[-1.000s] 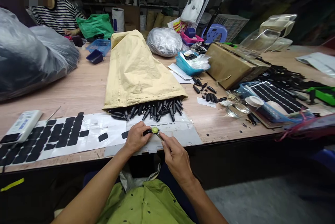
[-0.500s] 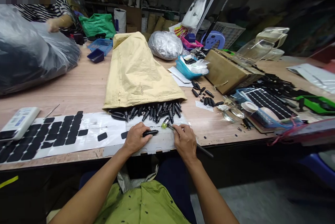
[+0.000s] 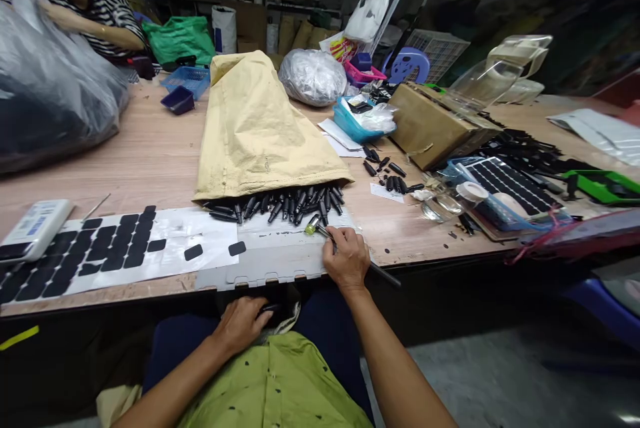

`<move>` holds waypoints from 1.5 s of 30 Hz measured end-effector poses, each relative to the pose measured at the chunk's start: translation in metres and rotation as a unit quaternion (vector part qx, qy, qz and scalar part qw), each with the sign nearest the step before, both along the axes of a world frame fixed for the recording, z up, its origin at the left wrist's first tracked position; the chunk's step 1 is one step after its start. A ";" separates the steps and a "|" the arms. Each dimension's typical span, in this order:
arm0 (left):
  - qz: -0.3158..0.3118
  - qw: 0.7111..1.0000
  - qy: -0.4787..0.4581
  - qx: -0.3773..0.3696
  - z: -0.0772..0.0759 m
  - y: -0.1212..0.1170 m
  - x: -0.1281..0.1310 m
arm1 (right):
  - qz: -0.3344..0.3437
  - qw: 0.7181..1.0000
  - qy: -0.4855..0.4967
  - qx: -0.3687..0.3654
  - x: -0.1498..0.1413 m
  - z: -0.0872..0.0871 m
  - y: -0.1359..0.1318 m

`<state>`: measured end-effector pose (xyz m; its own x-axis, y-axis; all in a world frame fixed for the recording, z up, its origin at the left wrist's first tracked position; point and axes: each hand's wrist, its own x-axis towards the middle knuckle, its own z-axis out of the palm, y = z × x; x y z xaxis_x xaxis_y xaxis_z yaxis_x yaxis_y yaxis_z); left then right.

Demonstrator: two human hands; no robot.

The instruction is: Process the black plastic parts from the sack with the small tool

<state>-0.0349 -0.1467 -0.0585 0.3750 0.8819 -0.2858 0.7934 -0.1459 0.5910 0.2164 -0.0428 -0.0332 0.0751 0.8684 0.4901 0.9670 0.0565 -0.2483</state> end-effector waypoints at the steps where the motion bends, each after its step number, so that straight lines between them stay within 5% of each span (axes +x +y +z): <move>1: 0.008 0.999 0.030 -0.020 -0.003 0.000 -0.001 | 0.000 1.000 0.000 0.001 0.000 0.000 0.000; 4: -0.019 0.998 0.045 -0.027 0.011 0.002 0.001 | 0.000 1.000 0.000 0.001 -0.001 0.000 0.000; 7: -0.044 0.997 -0.063 0.002 0.048 0.018 0.008 | -0.001 1.000 0.000 0.002 -0.002 0.001 0.000; 10: 0.083 0.985 -0.113 0.104 0.080 0.059 0.009 | -0.001 1.000 0.003 0.003 -0.002 0.001 0.000; 12: 0.198 0.957 -0.077 0.200 0.087 0.096 0.004 | -0.001 1.000 0.004 0.004 -0.002 0.001 0.000; 15: 0.295 0.919 0.008 0.262 0.083 0.143 -0.006 | -0.001 1.000 0.006 0.003 -0.002 0.001 0.000; 19: 0.323 0.917 0.073 0.222 0.075 0.168 -0.010 | -0.004 1.000 0.005 -0.003 -0.001 0.002 0.000; 25: 0.285 0.921 0.070 0.257 0.082 0.133 -0.008 | -0.005 1.000 0.008 -0.010 -0.001 0.000 0.000; 30: 0.078 0.960 0.010 0.269 0.069 0.105 0.011 | -0.009 1.000 0.021 -0.011 -0.001 0.000 0.000; 32: 0.043 0.965 0.009 0.258 0.060 0.106 0.019 | -0.009 1.000 0.024 -0.011 -0.001 0.001 -0.001; 45: 0.052 0.974 -0.063 0.213 0.048 0.124 0.019 | 0.031 0.993 0.107 -0.049 0.001 0.021 -0.006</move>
